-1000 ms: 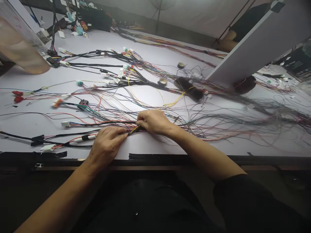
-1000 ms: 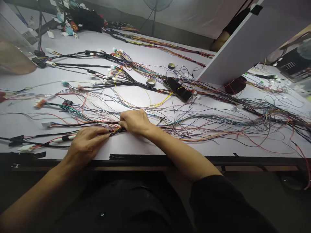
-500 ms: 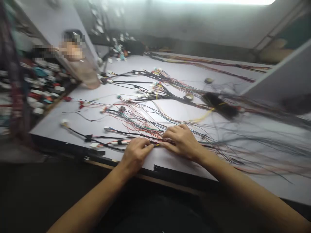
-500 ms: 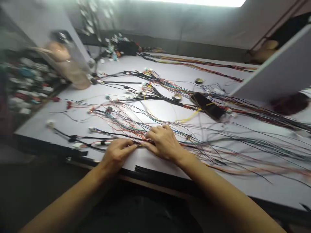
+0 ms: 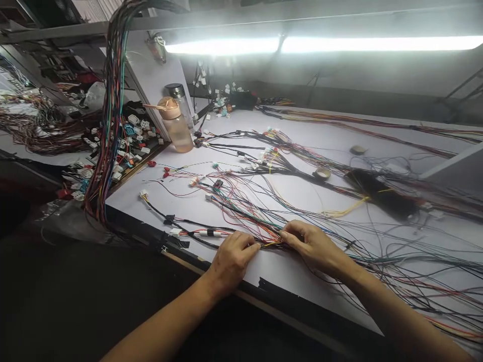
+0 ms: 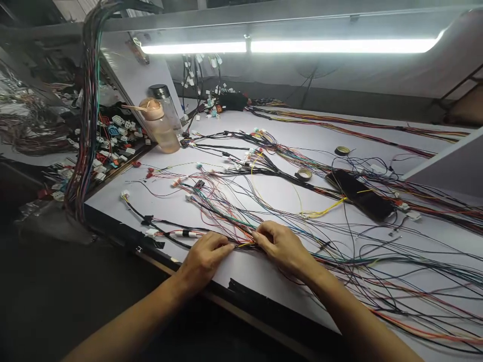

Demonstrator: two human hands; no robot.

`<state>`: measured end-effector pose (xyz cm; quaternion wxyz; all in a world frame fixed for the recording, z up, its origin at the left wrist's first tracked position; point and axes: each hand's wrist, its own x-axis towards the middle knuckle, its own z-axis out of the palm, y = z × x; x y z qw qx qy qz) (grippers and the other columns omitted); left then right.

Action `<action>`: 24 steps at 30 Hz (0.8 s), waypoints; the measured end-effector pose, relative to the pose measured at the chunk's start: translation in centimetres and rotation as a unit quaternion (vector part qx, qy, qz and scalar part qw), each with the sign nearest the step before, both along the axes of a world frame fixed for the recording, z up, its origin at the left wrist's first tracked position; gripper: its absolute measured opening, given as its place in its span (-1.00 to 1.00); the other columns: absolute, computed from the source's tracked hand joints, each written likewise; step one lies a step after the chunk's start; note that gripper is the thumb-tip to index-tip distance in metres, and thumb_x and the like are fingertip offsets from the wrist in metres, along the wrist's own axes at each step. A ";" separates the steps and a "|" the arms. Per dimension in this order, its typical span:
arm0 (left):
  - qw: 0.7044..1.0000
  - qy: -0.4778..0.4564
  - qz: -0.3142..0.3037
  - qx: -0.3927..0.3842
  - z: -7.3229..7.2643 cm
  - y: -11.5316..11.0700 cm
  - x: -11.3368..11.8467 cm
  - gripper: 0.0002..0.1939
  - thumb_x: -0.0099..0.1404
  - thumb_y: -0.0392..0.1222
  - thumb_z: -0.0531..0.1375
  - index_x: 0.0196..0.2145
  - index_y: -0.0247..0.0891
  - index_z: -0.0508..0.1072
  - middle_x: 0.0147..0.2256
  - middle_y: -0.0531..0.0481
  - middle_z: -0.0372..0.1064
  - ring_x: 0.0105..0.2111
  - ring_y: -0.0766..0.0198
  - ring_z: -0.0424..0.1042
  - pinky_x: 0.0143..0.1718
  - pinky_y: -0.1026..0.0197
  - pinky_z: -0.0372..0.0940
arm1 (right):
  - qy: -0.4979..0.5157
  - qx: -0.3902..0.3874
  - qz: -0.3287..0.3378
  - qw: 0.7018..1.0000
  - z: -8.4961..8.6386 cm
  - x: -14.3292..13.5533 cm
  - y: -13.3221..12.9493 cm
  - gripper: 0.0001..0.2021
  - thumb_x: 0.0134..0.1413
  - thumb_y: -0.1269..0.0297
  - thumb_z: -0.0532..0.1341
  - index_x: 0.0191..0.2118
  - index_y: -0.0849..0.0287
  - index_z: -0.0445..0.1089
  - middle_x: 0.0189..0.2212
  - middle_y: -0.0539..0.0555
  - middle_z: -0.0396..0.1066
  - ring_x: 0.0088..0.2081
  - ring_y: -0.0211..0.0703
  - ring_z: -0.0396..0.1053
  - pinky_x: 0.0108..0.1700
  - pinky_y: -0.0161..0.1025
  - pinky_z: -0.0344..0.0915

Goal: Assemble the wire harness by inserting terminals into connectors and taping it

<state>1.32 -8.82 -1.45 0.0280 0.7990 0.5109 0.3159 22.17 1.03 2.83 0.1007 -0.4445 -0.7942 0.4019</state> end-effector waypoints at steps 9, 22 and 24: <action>1.000 0.003 -0.025 0.008 0.2 0.3 -0.2 -0.75 0.32 -0.46 0.05 -0.15 -0.32 0.46 -0.31 -0.11 0.39 -0.29 0.23 0.33 -0.29 0.18 0.32 | -0.023 0.048 0.025 0.998 -0.9 0.8 1.4 -0.74 0.22 0.14 0.10 -0.35 0.13 0.47 -0.37 0.02 0.46 -0.34 -0.20 0.37 -0.29 -0.27 0.21; 0.999 0.002 -0.024 0.036 0.7 0.7 -0.6 -0.77 0.30 -0.40 0.12 -0.11 -0.24 0.42 -0.25 -0.11 0.41 -0.24 0.22 0.38 -0.20 0.15 0.33 | 0.049 0.164 0.018 0.985 -1.3 0.0 1.6 -0.78 0.26 0.24 0.11 -0.23 0.15 0.49 -0.31 0.06 0.50 -0.27 -0.22 0.40 -0.21 -0.29 0.21; 0.998 0.011 0.002 0.055 0.8 1.0 -0.9 -0.71 0.29 -0.37 0.16 -0.03 -0.24 0.39 -0.15 -0.15 0.42 -0.13 0.15 0.39 -0.10 0.06 0.31 | 0.041 0.147 0.017 0.988 -1.1 -1.0 2.1 -0.82 0.23 0.28 0.14 -0.23 0.15 0.50 -0.30 0.05 0.51 -0.27 -0.22 0.41 -0.22 -0.30 0.21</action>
